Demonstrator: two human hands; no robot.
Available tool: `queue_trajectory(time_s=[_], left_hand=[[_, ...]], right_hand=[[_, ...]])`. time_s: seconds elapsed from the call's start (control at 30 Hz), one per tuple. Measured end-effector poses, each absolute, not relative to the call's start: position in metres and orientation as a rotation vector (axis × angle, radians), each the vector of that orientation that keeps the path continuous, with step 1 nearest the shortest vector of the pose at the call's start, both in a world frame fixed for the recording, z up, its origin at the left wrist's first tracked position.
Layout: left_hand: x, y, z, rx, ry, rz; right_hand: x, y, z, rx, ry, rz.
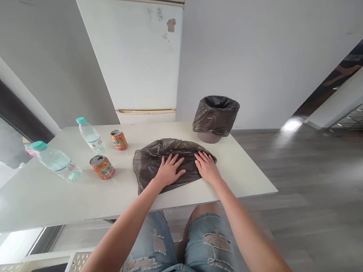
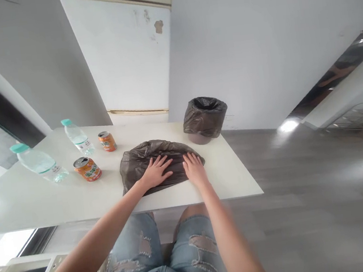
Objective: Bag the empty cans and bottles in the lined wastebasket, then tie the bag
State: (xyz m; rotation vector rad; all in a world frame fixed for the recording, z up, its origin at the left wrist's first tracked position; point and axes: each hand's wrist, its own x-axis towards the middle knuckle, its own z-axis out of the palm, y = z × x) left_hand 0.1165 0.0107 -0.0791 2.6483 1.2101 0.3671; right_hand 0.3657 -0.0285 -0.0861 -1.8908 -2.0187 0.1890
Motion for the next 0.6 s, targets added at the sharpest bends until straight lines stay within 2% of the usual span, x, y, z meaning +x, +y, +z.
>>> queue_trajectory(time_s=[0.13, 0.23, 0.3, 0.37, 0.47, 0.53, 0.6], left_hand=[[0.059, 0.019, -0.074, 2.539, 1.649, 0.358], [0.032, 0.017, -0.060, 2.327, 2.025, 0.308], [0.036, 0.010, -0.048, 2.253, 2.160, 0.441], [0.059, 0.000, -0.036, 2.336, 2.088, 0.694], [0.117, -0.006, -0.030, 2.584, 1.654, 0.916], [0.157, 0.001, -0.037, 2.717, 1.372, 0.850], [0.186, 0.014, -0.049, 2.749, 1.291, 0.688]], right_hand=[[0.367, -0.029, -0.090, -1.955, -1.995, 0.066], [0.367, -0.033, -0.087, -1.835, -1.943, -0.030], [0.367, -0.036, -0.082, -1.706, -1.853, -0.119], [0.366, -0.036, -0.074, -1.617, -1.749, -0.196], [0.364, -0.024, -0.062, -1.591, -1.792, -0.203], [0.362, -0.010, -0.059, -1.635, -1.957, -0.140], [0.359, 0.002, -0.061, -1.733, -2.111, -0.041]])
